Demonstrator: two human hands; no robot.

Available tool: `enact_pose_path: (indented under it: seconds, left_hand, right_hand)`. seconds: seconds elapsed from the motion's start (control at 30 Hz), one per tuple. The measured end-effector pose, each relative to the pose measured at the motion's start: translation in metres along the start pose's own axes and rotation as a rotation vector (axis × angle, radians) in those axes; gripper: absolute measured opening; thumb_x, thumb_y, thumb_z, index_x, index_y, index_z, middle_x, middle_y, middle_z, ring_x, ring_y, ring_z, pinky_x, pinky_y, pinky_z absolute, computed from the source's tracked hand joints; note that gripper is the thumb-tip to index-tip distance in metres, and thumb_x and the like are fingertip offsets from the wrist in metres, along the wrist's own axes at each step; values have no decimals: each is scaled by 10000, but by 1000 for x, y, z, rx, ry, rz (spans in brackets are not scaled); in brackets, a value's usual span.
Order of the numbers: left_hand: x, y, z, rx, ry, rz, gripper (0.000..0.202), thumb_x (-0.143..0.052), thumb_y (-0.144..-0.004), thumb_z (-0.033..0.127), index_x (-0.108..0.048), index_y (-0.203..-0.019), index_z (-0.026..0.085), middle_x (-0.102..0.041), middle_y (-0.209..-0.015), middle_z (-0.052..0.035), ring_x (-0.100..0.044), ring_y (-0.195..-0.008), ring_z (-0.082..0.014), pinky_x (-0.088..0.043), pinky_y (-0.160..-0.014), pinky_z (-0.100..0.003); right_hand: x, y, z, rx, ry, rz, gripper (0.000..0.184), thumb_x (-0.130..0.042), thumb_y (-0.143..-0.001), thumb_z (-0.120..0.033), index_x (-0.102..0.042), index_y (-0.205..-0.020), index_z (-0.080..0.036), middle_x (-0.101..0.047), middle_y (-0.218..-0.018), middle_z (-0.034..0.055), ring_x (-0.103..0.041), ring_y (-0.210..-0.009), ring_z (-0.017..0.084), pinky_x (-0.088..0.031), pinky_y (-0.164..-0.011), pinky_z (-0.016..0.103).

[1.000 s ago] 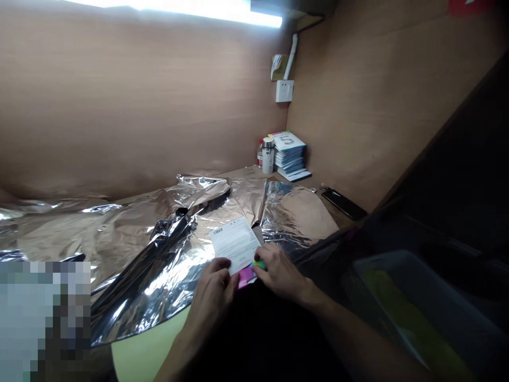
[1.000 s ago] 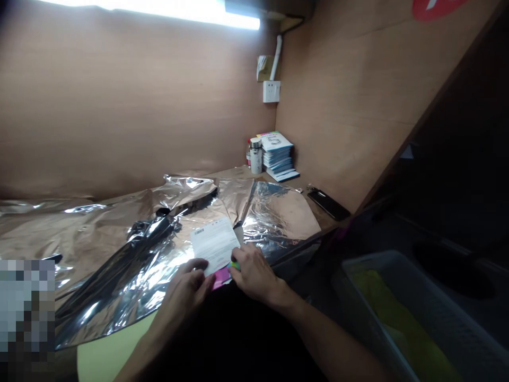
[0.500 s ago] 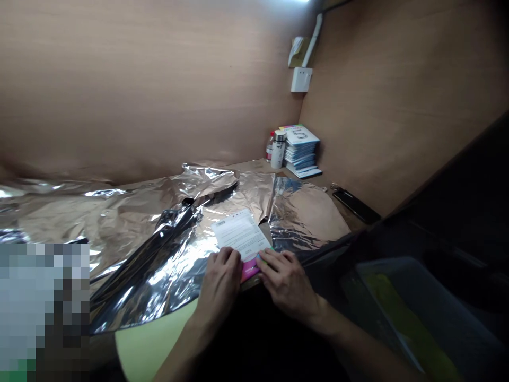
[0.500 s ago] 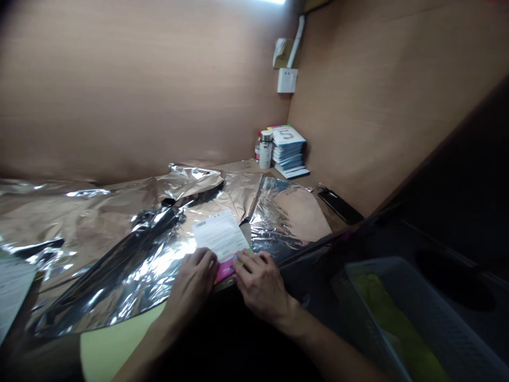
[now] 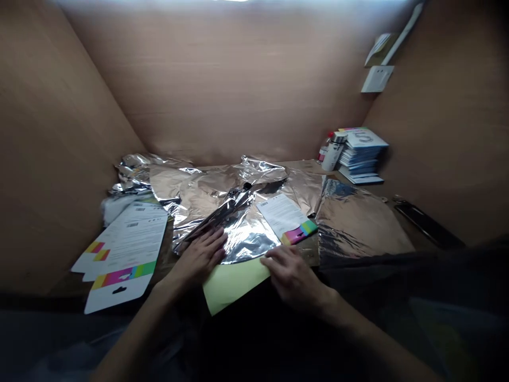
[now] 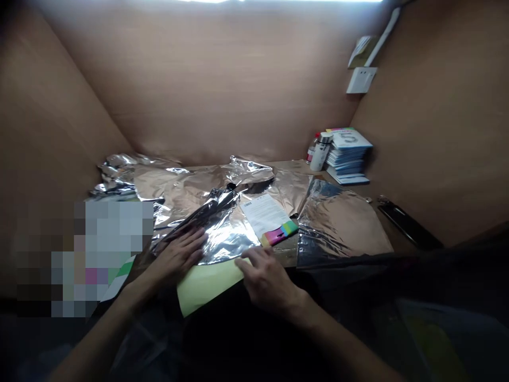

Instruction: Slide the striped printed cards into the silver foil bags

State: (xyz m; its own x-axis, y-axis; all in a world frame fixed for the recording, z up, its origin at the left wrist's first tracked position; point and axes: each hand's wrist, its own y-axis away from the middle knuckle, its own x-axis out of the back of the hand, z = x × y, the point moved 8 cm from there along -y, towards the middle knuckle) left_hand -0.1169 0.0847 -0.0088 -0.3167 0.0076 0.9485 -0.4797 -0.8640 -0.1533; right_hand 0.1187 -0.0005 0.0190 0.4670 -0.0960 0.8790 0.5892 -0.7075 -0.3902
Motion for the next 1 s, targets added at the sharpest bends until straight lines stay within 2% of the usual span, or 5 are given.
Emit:
enact_pose_path:
  seconds: [0.1,0.27,0.47,0.63,1.0]
  left_hand:
    - [-8,-7,-5,-2,-36,-27,525,-432,-1057,452,-506,-1541,263,-404,-1655,-55,-345,-1555,-262,-280,-1283,-514]
    - [-3,-33,-24,-24,-40,-33,540,-386,-1059,454,-506,-1542,243,-392,-1660,-27,-296,-1575,-229,-228,-1305,-451]
    - [-2,-50,-47,-11,-35,-27,582,-352,-1051,483,-518,-1535,205,-449,-1634,-40,-329,-1562,-217,-234,-1298,-406]
    - [-3,-47,-45,16,-55,-6,718,-466,-985,630,-460,-1573,218,-372,-1677,-50,-293,-1575,-281,-207,-1297,-475]
    - [0,-45,-42,74,-102,-57,764,-413,-981,696,-411,-1602,251,-325,-1701,-30,-308,-1566,-288,-243,-1276,-480]
  right_hand:
    - [-27,-5,-31,157,40,-84,486,-588,-1008,-227,-524,-1484,-152,-582,-1496,166,-516,-1385,302,-395,-1135,470]
    - [-44,1,-24,194,95,28,433,-425,-1055,-81,-572,-1452,-174,-627,-1472,114,-537,-1411,254,-408,-1128,447]
    - [-21,29,-24,209,57,80,443,-401,-1033,-49,-604,-1401,-185,-696,-1378,103,-585,-1350,255,-425,-1062,451]
    - [-5,11,-17,76,-115,-109,393,-609,-1012,-330,-610,-1380,-193,-704,-1264,134,-620,-1171,287,-463,-1017,464]
    - [-28,-38,16,-15,-177,-127,237,-573,-885,-4,-709,-975,-175,-640,-1027,73,-582,-966,215,-474,-848,330]
